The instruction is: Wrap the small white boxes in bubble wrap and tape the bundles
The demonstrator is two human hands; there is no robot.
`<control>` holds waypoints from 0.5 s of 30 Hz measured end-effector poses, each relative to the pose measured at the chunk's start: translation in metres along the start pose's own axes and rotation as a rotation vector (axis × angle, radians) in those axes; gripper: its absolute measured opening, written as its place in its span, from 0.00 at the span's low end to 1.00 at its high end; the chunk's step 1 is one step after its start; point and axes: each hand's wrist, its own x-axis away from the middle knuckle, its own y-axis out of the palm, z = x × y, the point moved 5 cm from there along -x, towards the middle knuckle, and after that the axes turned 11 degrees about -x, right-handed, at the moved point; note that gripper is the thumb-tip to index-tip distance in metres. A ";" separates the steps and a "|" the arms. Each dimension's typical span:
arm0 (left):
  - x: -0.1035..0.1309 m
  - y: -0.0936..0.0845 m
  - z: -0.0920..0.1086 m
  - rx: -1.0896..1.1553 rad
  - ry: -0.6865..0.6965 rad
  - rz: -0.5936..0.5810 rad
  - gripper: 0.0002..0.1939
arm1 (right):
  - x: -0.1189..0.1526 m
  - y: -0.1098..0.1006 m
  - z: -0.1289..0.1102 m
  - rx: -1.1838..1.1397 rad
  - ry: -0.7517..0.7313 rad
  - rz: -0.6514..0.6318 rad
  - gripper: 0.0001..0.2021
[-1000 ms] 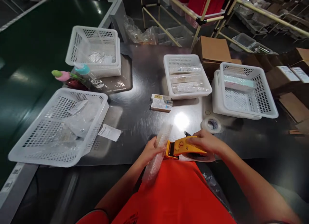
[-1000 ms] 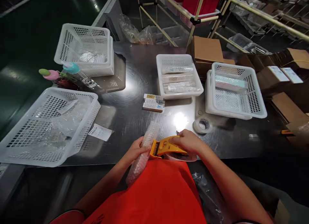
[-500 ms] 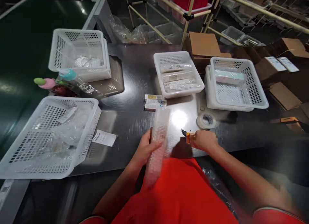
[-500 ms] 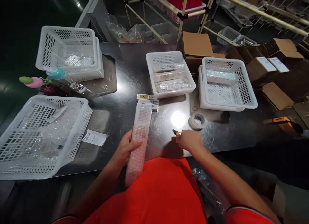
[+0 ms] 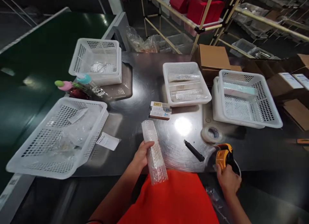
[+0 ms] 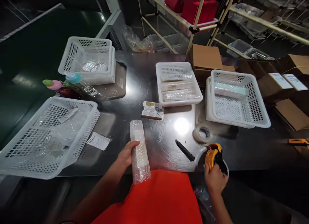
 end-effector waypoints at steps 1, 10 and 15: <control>-0.002 0.001 -0.001 -0.005 0.012 0.007 0.22 | -0.005 0.013 0.001 -0.035 0.035 0.033 0.25; -0.015 0.002 -0.005 -0.092 0.117 0.086 0.32 | -0.022 0.005 -0.063 -0.564 0.138 0.385 0.31; -0.014 0.042 0.000 -0.029 0.278 0.079 0.35 | 0.023 -0.032 -0.204 -1.238 -0.424 -0.595 0.27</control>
